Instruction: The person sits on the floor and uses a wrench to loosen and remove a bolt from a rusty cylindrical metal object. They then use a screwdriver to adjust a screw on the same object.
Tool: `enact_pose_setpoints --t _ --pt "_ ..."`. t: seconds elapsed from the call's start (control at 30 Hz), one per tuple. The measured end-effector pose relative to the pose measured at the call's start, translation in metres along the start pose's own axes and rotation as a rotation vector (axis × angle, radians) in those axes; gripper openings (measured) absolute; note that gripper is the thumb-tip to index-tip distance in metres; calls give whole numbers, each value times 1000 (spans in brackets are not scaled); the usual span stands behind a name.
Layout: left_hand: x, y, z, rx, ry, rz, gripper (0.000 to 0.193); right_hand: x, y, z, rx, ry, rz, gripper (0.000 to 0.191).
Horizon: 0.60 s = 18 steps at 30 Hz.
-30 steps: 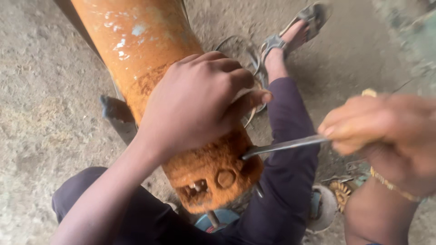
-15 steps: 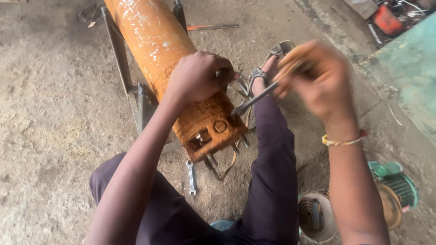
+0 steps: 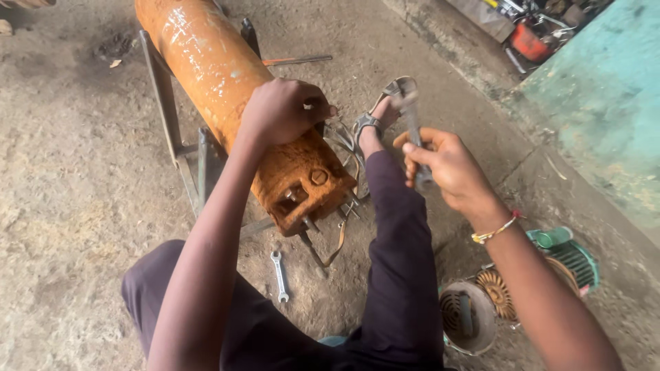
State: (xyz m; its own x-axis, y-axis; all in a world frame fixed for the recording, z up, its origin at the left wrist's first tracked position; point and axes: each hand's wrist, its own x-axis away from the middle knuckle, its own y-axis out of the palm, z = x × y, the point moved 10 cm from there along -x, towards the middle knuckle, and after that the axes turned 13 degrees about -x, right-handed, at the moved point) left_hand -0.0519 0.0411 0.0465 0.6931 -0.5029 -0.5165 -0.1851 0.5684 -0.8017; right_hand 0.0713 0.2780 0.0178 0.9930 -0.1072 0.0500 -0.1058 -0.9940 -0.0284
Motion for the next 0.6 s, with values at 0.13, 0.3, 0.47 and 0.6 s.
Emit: enact_pose_setpoints --t 0.13,0.3,0.47,0.6 --pt "-2 -4 1 -7 -36 -11 28 37 -10 -53 524 -134 131 21" --pt "0 -36 12 -45 -69 53 33 82 20 -135 992 -486 103 19" --pt "2 -53 4 -87 -247 39 37 72 22 -143 869 -459 75 8" --pt "6 -73 6 -112 -247 287 27 54 42 -140 842 -554 -10 13"
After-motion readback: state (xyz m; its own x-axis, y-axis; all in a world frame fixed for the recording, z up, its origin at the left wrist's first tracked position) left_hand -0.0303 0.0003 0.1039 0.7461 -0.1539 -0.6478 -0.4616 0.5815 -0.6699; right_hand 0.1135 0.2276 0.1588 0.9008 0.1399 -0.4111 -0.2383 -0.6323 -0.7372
